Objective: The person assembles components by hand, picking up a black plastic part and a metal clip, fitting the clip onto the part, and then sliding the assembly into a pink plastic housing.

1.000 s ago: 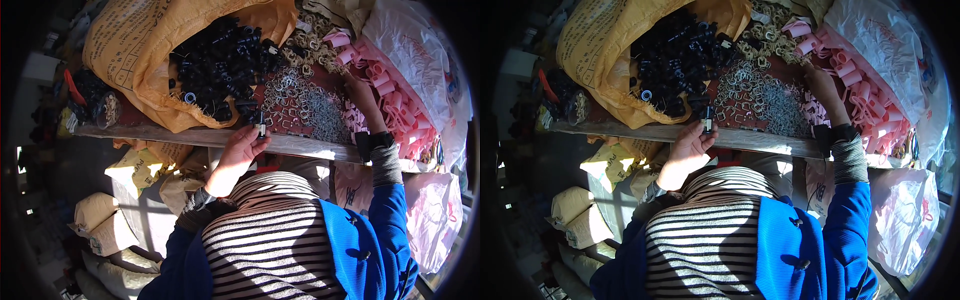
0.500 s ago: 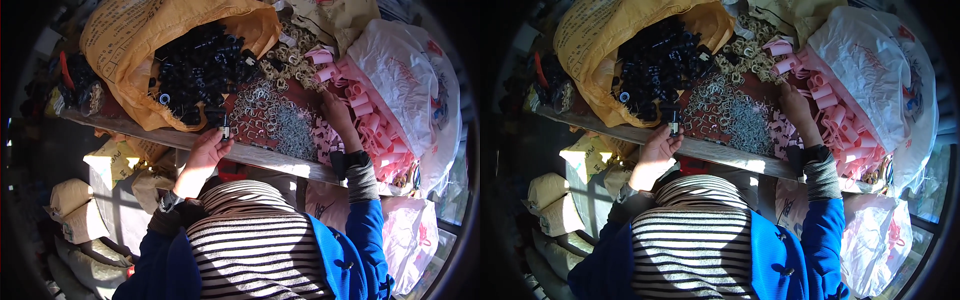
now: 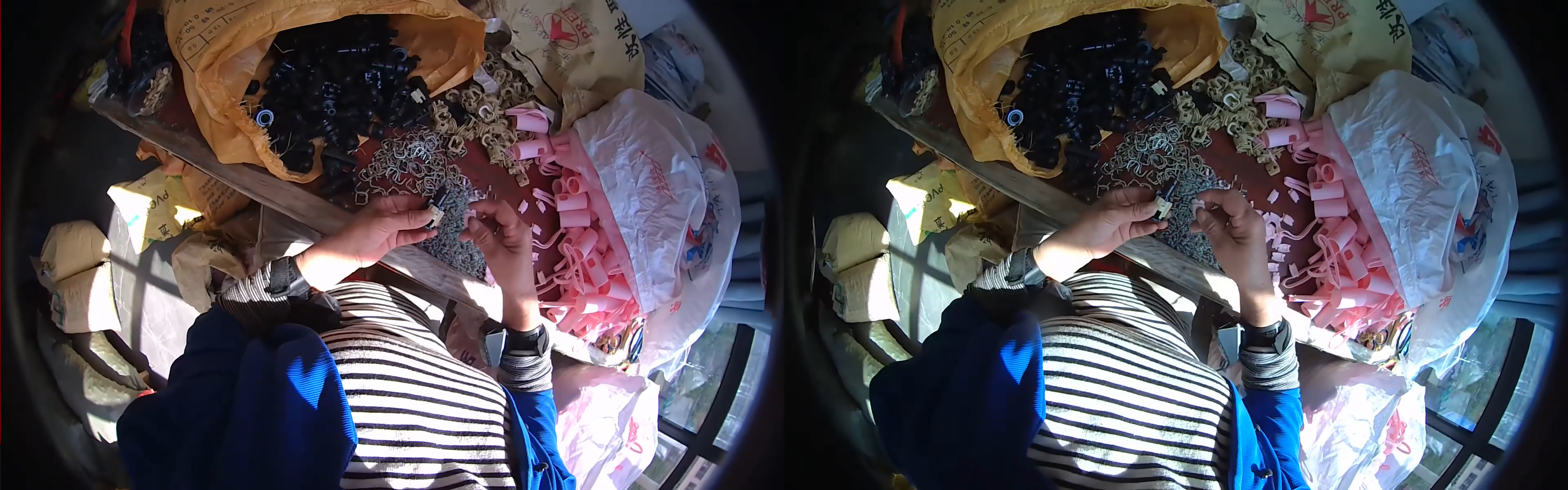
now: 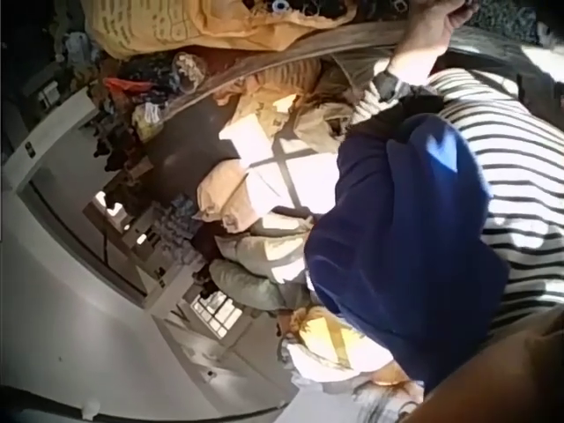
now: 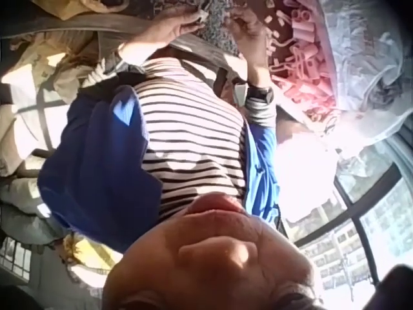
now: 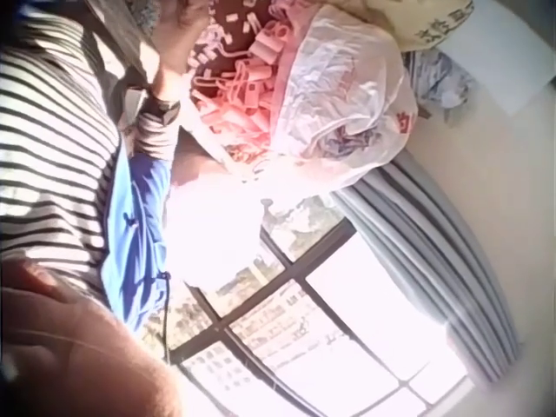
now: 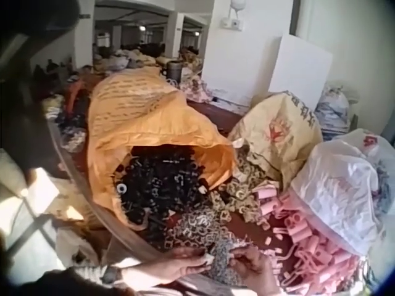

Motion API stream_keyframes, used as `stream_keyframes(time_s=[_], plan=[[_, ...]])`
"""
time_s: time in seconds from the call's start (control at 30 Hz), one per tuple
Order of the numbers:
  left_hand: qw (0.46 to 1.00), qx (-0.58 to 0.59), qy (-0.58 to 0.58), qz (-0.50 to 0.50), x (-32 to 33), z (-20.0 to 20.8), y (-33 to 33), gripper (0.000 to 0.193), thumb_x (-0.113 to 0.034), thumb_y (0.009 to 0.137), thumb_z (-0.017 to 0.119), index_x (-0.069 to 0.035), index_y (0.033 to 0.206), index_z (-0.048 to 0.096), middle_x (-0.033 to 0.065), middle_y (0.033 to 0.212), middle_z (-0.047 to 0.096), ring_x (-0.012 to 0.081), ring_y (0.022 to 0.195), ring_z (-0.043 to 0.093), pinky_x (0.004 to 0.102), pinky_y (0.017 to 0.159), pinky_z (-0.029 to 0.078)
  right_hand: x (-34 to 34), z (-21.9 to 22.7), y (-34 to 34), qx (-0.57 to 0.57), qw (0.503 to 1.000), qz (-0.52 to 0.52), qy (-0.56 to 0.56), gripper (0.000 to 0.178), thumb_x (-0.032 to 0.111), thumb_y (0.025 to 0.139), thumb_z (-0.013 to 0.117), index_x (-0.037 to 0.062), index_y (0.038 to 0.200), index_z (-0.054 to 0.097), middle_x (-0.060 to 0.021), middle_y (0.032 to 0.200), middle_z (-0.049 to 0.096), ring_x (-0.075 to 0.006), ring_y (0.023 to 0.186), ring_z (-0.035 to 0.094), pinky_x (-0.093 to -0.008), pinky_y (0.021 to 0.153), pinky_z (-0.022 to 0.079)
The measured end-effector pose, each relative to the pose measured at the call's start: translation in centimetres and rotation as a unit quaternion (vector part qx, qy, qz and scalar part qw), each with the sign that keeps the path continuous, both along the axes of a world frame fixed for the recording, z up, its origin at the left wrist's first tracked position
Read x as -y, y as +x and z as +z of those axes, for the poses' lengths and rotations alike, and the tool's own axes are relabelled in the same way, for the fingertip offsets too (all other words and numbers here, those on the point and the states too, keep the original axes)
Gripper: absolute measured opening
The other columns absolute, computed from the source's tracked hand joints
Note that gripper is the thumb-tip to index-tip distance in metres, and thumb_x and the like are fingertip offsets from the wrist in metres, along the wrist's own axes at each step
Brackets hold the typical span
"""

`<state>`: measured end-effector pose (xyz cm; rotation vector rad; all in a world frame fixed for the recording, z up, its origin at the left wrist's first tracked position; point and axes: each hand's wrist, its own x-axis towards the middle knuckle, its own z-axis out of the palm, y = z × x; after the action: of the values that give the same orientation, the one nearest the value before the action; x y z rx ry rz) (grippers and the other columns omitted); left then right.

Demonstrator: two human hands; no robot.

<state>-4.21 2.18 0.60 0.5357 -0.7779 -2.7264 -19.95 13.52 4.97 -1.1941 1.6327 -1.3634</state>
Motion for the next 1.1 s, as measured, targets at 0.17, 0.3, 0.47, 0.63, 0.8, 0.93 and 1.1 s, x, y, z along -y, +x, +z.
stream_keyframes(time_s=[0.17,0.3,0.47,0.63,0.8,0.93,1.1], plan=[[0.998,-0.036,0.006,-0.049,-1.2,0.4,-1.2,0.022,-0.012,0.081,0.053,-0.002,0.100,0.052,0.0072,0.095,0.056,0.0143,0.087,0.055,0.0246,0.080,0.045,-0.8,-0.2,2.8,0.082,0.996,-0.035,-0.021,0.018,0.007,0.080,0.054,-0.0020,0.095,0.048,-0.0027,0.074,0.052,-0.0079,0.060,0.053,-0.0171,0.056,0.042],[0.997,-0.025,-0.002,-0.073,-1.6,0.3,-1.1,0.021,-0.013,0.081,0.052,-0.003,0.099,0.053,0.0065,0.096,0.056,0.0136,0.088,0.054,0.0256,0.080,0.046,-1.0,-1.3,3.0,0.075,0.993,-0.085,-0.037,0.015,0.004,0.076,0.057,-0.0025,0.088,0.051,-0.0056,0.077,0.054,-0.0100,0.060,0.055,-0.0217,0.054,0.045],[0.996,0.011,-0.008,-0.087,-0.7,0.4,-0.6,0.020,-0.014,0.083,0.049,-0.004,0.099,0.054,0.0051,0.096,0.056,0.0124,0.088,0.054,0.0255,0.078,0.046,-0.2,-1.8,3.7,-0.146,0.977,-0.130,-0.079,0.017,0.007,0.073,0.061,-0.0008,0.085,0.054,-0.0070,0.075,0.052,-0.0153,0.059,0.055,-0.0248,0.051,0.044],[0.989,0.017,-0.028,-0.142,1.0,0.7,-0.3,0.021,-0.016,0.084,0.048,-0.004,0.099,0.053,0.0039,0.096,0.055,0.0115,0.089,0.053,0.0253,0.077,0.046,0.2,-1.3,4.2,-0.262,0.947,-0.153,-0.109,0.021,0.010,0.068,0.065,0.0014,0.085,0.056,-0.0086,0.073,0.049,-0.0210,0.061,0.054,-0.0274,0.050,0.043],[0.987,0.054,-0.042,-0.146,1.1,2.2,-0.5,0.020,-0.018,0.085,0.046,-0.004,0.098,0.054,0.0034,0.091,0.057,0.0102,0.081,0.054,0.0218,0.070,0.046,0.1,-1.1,3.9,-0.271,0.947,-0.132,-0.112,0.025,0.010,0.067,0.066,0.0022,0.087,0.055,-0.0089,0.074,0.049,-0.0230,0.064,0.053,-0.0289,0.053,0.043],[0.985,0.076,-0.071,-0.137,1.8,2.7,-0.1,0.020,-0.017,0.084,0.047,-0.002,0.096,0.054,0.0057,0.085,0.058,0.0109,0.074,0.056,0.0203,0.064,0.047,-0.2,-1.2,1.8,-0.332,0.931,-0.108,-0.110,0.024,0.011,0.067,0.065,0.0032,0.086,0.055,-0.0091,0.074,0.049,-0.0253,0.065,0.052,-0.0317,0.055,0.042],[0.986,0.056,-0.115,-0.106,3.3,2.4,1.2,0.020,-0.017,0.081,0.049,0.000,0.093,0.054,0.0079,0.078,0.058,0.0116,0.065,0.056,0.0183,0.058,0.046,-3.8,-0.9,-6.6,-0.528,0.797,-0.267,0.118,0.029,0.024,0.066,0.061,0.0065,0.088,0.053,-0.0102,0.080,0.051,-0.0287,0.069,0.049,-0.0374,0.066,0.039]])
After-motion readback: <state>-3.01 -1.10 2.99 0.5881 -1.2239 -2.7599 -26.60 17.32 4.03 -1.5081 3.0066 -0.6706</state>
